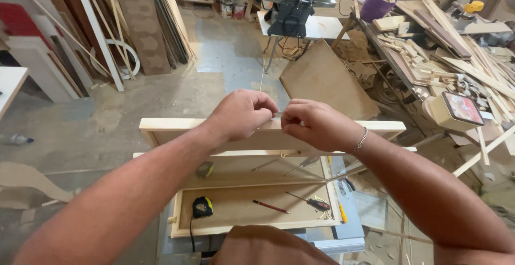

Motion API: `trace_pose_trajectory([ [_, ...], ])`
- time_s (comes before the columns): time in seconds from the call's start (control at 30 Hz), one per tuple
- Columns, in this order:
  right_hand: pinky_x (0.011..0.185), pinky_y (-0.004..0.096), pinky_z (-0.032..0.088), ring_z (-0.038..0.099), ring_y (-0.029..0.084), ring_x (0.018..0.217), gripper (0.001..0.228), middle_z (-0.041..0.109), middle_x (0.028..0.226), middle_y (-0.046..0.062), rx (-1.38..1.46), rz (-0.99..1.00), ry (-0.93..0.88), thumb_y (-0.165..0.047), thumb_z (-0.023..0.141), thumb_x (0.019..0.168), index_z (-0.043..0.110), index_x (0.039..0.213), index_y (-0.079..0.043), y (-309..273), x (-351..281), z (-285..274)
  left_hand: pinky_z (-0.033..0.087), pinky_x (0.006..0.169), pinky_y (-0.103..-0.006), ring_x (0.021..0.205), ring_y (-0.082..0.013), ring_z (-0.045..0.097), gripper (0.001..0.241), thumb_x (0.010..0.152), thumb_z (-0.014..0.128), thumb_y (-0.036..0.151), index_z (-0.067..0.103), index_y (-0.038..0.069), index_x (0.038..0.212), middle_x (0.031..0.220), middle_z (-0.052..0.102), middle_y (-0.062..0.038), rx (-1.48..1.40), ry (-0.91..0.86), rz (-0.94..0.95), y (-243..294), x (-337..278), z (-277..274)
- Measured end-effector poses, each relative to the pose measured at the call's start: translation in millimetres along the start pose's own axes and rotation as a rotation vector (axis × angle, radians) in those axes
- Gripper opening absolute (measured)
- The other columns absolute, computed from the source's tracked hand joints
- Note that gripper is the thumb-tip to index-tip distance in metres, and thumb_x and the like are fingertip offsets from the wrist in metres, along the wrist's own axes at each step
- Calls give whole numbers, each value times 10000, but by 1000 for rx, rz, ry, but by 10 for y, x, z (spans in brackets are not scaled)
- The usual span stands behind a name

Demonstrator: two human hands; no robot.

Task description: Assembling and adjusting a wooden box using pliers and a screwdriver

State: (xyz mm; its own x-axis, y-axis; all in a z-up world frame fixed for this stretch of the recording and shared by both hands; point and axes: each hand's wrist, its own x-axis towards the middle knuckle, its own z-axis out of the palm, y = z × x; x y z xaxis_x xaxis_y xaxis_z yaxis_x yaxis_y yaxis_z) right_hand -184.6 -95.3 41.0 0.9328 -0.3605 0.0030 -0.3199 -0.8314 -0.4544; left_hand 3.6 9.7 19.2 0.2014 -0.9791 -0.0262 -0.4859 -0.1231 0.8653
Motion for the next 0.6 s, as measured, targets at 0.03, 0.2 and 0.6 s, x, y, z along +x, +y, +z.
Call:
trace_pose_trajectory([
  [0.03,752,446,550,686,307,847,114,659,886,98,-2,0,-7,-176,685,914,640,890,-74,12,4,-6,546,825,-315,865,-169,713,262,800,595,220,817,268,930,813,766,5,-7,1,-3,-6,22,9],
  [0.2,775,466,543,698,332,889,132,676,888,109,-44,90,-26,-204,691,911,670,901,-74,20,58,-50,547,793,-329,825,-184,696,274,778,572,227,820,271,884,772,739,-14,1,16,23,-64,92,-3],
  [0.6,751,442,543,685,319,869,121,647,869,96,-78,59,80,-223,712,890,665,890,-111,117,16,102,554,782,-318,811,-165,685,243,756,579,256,805,265,844,745,712,-2,-35,-14,-24,71,-54,-73],
])
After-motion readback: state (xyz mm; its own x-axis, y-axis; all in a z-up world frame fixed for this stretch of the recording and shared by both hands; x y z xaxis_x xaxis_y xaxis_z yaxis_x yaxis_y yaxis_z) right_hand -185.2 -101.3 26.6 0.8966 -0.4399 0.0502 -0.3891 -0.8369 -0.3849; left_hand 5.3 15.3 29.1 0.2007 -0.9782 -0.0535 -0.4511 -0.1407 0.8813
